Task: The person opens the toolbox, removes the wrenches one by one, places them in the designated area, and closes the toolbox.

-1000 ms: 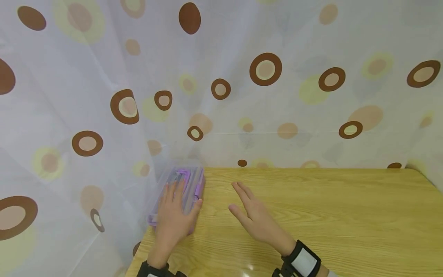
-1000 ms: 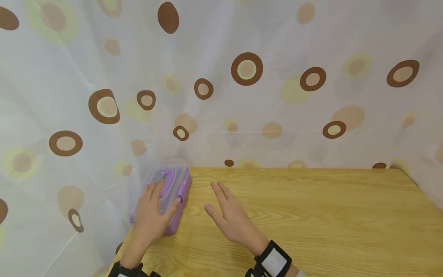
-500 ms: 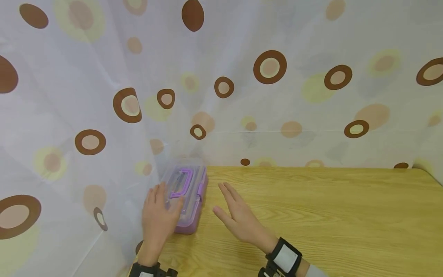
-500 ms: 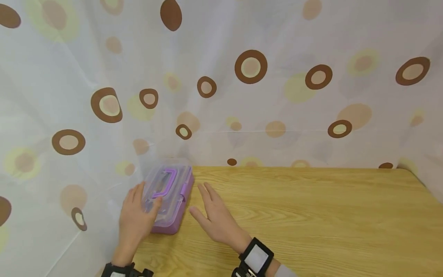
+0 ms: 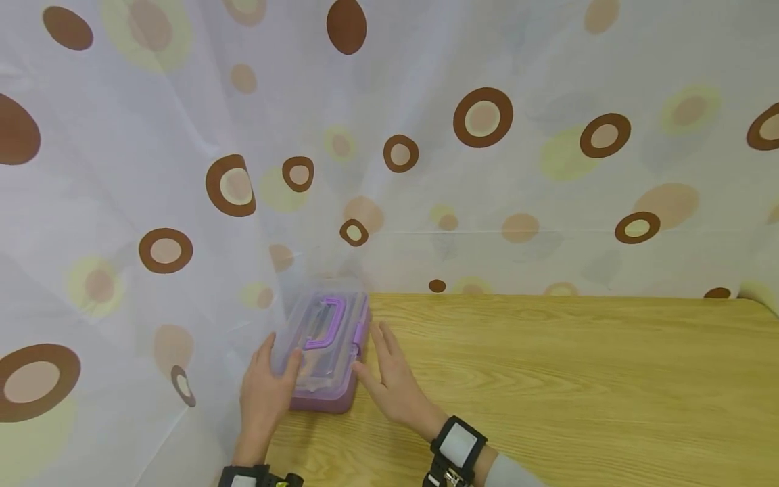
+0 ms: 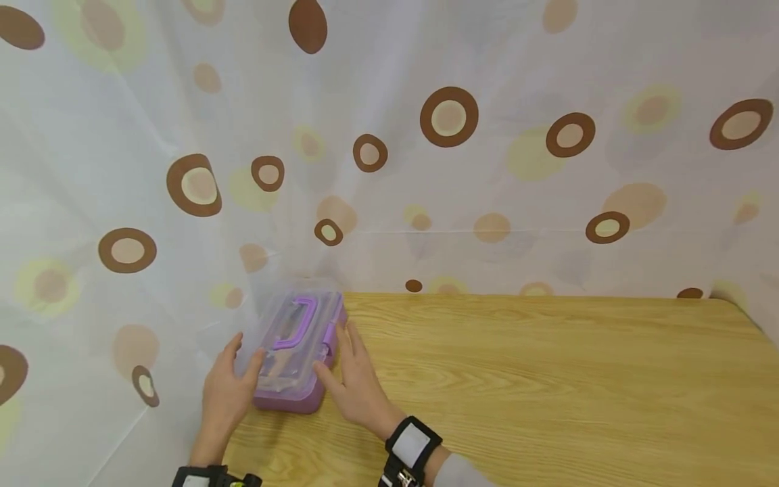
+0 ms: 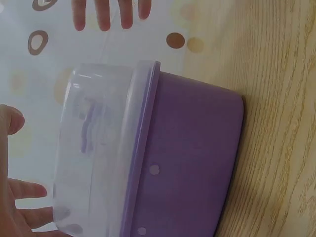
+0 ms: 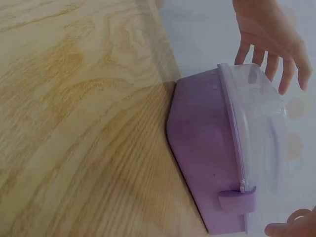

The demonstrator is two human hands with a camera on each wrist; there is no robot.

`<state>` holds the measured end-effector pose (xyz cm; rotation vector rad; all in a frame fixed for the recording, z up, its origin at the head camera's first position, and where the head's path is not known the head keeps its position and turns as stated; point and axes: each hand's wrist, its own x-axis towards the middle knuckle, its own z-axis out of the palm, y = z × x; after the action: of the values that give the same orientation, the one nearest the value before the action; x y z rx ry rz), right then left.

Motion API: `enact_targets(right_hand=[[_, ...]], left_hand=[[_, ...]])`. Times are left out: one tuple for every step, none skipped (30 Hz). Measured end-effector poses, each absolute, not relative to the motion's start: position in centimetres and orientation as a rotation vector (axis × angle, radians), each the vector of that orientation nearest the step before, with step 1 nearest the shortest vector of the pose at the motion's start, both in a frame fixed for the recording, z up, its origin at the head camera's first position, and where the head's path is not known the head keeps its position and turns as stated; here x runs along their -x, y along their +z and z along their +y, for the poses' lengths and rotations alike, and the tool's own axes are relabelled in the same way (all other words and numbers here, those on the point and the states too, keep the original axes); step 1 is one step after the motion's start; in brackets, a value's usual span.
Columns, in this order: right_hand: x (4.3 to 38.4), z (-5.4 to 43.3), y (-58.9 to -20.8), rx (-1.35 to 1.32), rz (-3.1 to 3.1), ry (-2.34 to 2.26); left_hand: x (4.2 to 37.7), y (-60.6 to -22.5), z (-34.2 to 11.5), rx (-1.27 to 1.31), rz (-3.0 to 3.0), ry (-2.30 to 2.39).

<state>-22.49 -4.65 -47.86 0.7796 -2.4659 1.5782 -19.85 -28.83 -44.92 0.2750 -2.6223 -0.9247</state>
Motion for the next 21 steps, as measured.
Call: enact_targets(right_hand=[[22.6,-5.0,-48.0,-0.776,-2.46,1.599],[22.7,-5.3,-48.0,-0.768,-2.456,1.617],[22.7,-5.6,-48.1,-0.761,-2.448,1.648],[22.8,-6.0,-48.1,-0.756,-2.435,1.684],[22.9,-6.3,-48.0,-0.755,-2.424,1.739],[22.9,-6.7,-47.9,-0.761,-2.407,1.799],[22.9,-7.0,-47.8,-0.763,-2.397,1.87],[22.9,-7.4,-47.8,-0.761,-2.385,1.944],[22.9,-7.7,-47.8,-0.755,-2.369,2.017],[22.9,-8.0,-47.7,-0.743,-2.359,2.08],[22.9,-8.3,-47.7,-0.722,-2.346,2.136],[22.9,-8.5,-47.7,-0.696,-2.33,2.179],[23.0,-8.8,-47.8,-0.661,-2.314,2.205],[23.0,-9.1,-47.9,-0.626,-2.296,2.221],[23.1,-9.3,-48.0,-0.589,-2.283,2.221],[23.3,-9.6,-48.1,-0.554,-2.269,2.211],[23.4,-9.9,-48.2,-0.521,-2.258,2.2],[23.6,-10.2,-48.3,-0.489,-2.253,2.178],[23.7,-10.5,-48.4,-0.463,-2.253,2.144],[23.8,-10.7,-48.4,-0.438,-2.25,2.123],[24.0,-11.0,-48.5,-0.417,-2.25,2.097]], left_hand=[[20.0,-45.1,-29.0,-0.268,-2.612,-0.94],[20.1,-45.2,-29.1,-0.261,-2.6,-0.959],[20.2,-45.4,-29.3,-0.252,-2.585,-0.98],[20.4,-45.5,-29.5,-0.242,-2.57,-1.001],[20.5,-45.6,-29.6,-0.233,-2.558,-1.024],[20.6,-45.7,-29.8,-0.226,-2.547,-1.052],[20.8,-45.9,-30.0,-0.222,-2.538,-1.075],[20.9,-46.1,-30.2,-0.221,-2.532,-1.104],[20.9,-46.2,-30.4,-0.221,-2.526,-1.13],[21.0,-46.4,-30.6,-0.22,-2.522,-1.156],[21.0,-46.6,-30.8,-0.221,-2.52,-1.185],[21.1,-46.8,-31.0,-0.219,-2.518,-1.213],[21.2,-47.0,-31.2,-0.215,-2.518,-1.232],[21.3,-47.2,-31.4,-0.209,-2.521,-1.25],[21.5,-47.4,-31.5,-0.204,-2.524,-1.268],[21.6,-47.5,-31.7,-0.2,-2.526,-1.286],[21.8,-47.7,-31.8,-0.198,-2.529,-1.304],[21.9,-47.8,-31.9,-0.198,-2.533,-1.316],[22.1,-47.9,-32.0,-0.201,-2.536,-1.327],[22.3,-48.0,-32.2,-0.201,-2.533,-1.343],[22.5,-48.0,-32.2,-0.2,-2.53,-1.361]])
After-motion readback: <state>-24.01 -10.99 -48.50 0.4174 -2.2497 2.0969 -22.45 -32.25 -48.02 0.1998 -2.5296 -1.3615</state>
